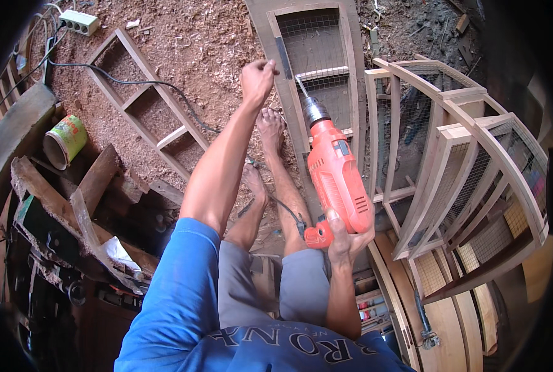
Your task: The person sits on the floor and uses a corded drill to attach wire mesh to wooden frames. They handle screws and align the mesh before drilling, then stack the completed frames.
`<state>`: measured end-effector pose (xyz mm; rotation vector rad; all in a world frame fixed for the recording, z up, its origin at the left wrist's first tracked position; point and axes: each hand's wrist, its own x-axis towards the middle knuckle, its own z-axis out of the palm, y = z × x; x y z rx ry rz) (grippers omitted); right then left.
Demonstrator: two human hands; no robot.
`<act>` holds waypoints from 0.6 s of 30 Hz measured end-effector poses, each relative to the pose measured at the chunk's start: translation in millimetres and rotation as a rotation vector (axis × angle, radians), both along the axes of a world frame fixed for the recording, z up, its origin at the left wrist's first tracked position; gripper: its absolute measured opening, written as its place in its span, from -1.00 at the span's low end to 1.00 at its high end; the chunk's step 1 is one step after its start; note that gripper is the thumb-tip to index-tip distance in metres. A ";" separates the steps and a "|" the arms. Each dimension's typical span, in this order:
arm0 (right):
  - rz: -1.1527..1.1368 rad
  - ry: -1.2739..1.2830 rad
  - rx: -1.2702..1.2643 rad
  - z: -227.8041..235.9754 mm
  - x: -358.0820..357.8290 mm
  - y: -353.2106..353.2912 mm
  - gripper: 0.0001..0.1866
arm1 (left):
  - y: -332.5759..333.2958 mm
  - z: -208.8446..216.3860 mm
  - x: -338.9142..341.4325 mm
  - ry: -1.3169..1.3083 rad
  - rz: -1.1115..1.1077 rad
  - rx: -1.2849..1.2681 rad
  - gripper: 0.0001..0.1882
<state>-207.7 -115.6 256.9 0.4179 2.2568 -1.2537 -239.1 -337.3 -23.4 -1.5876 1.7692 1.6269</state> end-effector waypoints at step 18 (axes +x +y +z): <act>0.125 0.019 -0.037 24.9 -12.0 5.3 -0.31 | -9.2 49.5 8.9 0.078 0.601 1.217 -0.79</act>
